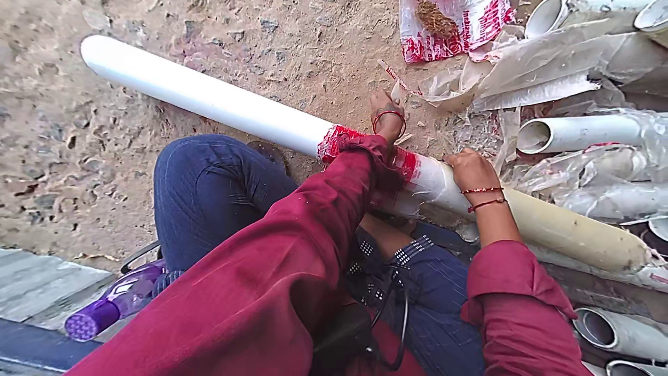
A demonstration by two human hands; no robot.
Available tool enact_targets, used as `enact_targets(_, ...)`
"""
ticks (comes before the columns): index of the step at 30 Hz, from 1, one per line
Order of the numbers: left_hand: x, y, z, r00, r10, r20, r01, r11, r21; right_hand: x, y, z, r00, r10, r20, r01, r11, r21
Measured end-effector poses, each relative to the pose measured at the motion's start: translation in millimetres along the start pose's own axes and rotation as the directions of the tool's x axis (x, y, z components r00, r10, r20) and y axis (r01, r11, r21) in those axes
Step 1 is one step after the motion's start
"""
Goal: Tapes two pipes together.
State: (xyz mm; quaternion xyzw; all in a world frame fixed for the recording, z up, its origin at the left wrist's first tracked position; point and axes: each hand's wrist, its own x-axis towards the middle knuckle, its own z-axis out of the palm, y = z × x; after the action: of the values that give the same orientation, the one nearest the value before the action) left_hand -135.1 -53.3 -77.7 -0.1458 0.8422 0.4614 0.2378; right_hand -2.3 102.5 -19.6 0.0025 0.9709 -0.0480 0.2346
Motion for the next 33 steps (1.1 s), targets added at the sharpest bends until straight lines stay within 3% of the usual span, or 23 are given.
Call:
enact_targets(3,-5.3,-1.6,6.8,0.915,0.380,0.132,-0.384,0.923,0.002,-6.0,7.1,3.2,0.991,0.104,-0.089,-0.094,0.990,0.102)
enact_targets(5,-3.7,-4.5,9.7,0.872,0.451,0.191,-0.454,0.891,-0.031,-18.3,23.2,-4.2,0.952,0.195,-0.234,-0.149,0.969,0.198)
enact_targets(9,-1.7,-7.0,9.8,0.947,0.263,0.185,-0.216,0.946,-0.240,-69.8,44.4,-50.3,0.778,0.395,-0.489,-0.252,0.908,0.334)
enact_targets(12,-7.1,-12.0,8.0,0.963,0.208,0.170,-0.106,0.876,-0.470,-112.7,30.3,-72.9,0.631,0.495,-0.597,-0.198,0.847,0.493)
enact_targets(14,-28.1,-8.4,2.0,0.947,0.246,0.205,-0.086,0.810,-0.580,-125.8,6.6,-68.0,0.555,0.631,-0.543,-0.074,0.687,0.723)
enact_targets(15,-47.3,-2.2,-2.8,0.933,0.260,0.248,-0.060,0.793,-0.606,-125.4,-6.2,-61.7,0.544,0.701,-0.462,0.025,0.537,0.844)
enact_targets(17,-96.7,4.5,-13.6,0.906,0.263,0.331,0.003,0.778,-0.628,-118.0,-29.8,-50.2,0.620,0.745,-0.245,0.141,0.201,0.969)
enact_targets(18,-123.0,4.0,-20.3,0.896,0.250,0.368,0.037,0.781,-0.623,-114.1,-39.6,-46.3,0.675,0.716,-0.178,0.118,0.133,0.984)
enact_targets(22,-185.3,-12.5,-39.7,0.884,0.204,0.420,0.137,0.747,-0.651,-101.7,-68.5,-34.1,0.829,0.531,-0.178,0.050,0.247,0.968)
enact_targets(26,-203.3,-25.5,-67.7,0.834,0.172,0.524,0.232,0.752,-0.616,-106.8,-81.4,-32.8,0.900,0.394,-0.187,0.084,0.265,0.961)
enact_targets(29,-222.8,-50.9,-106.4,0.766,0.222,0.603,0.179,0.827,-0.532,-116.1,-100.8,-30.6,0.956,0.256,-0.144,0.072,0.270,0.960)
enact_targets(33,-252.1,-92.7,-159.9,0.773,0.268,0.575,0.088,0.852,-0.515,-109.2,-103.1,-18.8,0.968,0.235,-0.093,0.034,0.243,0.969)
